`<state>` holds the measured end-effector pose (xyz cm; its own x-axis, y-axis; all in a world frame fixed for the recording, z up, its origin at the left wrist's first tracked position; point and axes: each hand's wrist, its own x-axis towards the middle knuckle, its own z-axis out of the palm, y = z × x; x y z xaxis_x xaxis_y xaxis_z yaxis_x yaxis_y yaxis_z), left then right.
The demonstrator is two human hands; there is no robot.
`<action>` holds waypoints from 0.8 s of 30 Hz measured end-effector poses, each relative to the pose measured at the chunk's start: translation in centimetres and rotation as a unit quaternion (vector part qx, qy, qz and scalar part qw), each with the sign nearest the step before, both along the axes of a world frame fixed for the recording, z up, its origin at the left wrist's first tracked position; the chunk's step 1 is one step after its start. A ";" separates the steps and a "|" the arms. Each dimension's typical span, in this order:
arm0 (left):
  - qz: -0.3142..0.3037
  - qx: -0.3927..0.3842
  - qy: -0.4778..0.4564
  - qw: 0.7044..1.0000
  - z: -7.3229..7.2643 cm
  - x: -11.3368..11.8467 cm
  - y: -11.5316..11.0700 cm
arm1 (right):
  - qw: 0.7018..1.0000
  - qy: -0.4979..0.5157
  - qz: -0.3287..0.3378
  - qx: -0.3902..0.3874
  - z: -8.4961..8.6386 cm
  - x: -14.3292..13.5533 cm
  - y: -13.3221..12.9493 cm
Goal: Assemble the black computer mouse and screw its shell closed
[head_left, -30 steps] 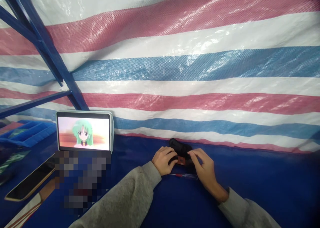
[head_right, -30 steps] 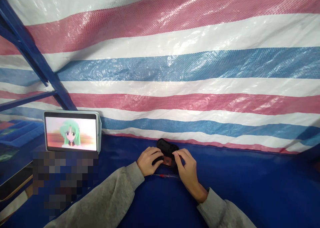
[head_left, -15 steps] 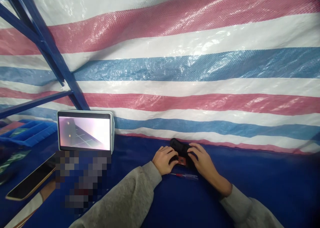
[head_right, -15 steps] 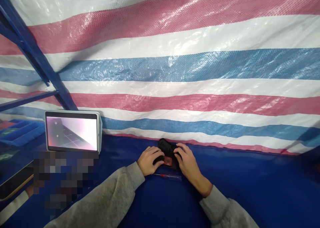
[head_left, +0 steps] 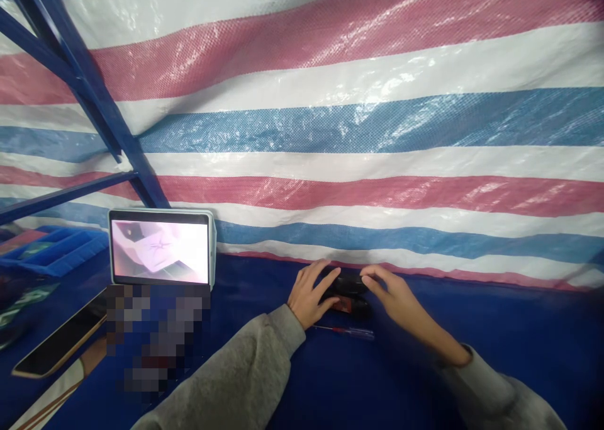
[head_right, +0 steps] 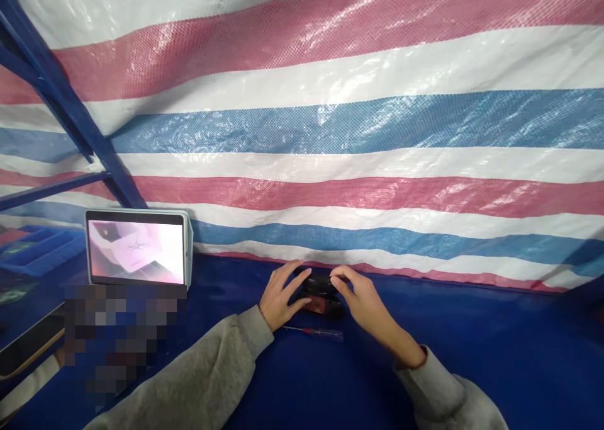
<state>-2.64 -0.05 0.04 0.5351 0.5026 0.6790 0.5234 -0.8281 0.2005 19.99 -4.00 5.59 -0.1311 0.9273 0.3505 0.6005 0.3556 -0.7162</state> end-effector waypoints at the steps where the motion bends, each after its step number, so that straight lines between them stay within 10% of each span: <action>1: -0.003 0.002 -0.001 1.000 -0.1 0.0 0.1 | 1.000 0.019 0.005 -0.011 0.1 0.0 0.0; 12: -0.037 -0.001 -0.022 0.999 0.5 0.0 -0.5 | 0.995 0.081 -0.005 -0.049 -0.2 0.3 0.7; 17: -0.035 -0.020 -0.053 0.998 0.4 0.1 -0.5 | 0.998 -0.031 -0.042 0.032 0.0 0.2 0.0; 24: -0.066 -0.124 -0.049 0.989 0.8 0.0 -0.5 | 0.955 -0.238 0.112 0.135 -0.8 0.1 -0.8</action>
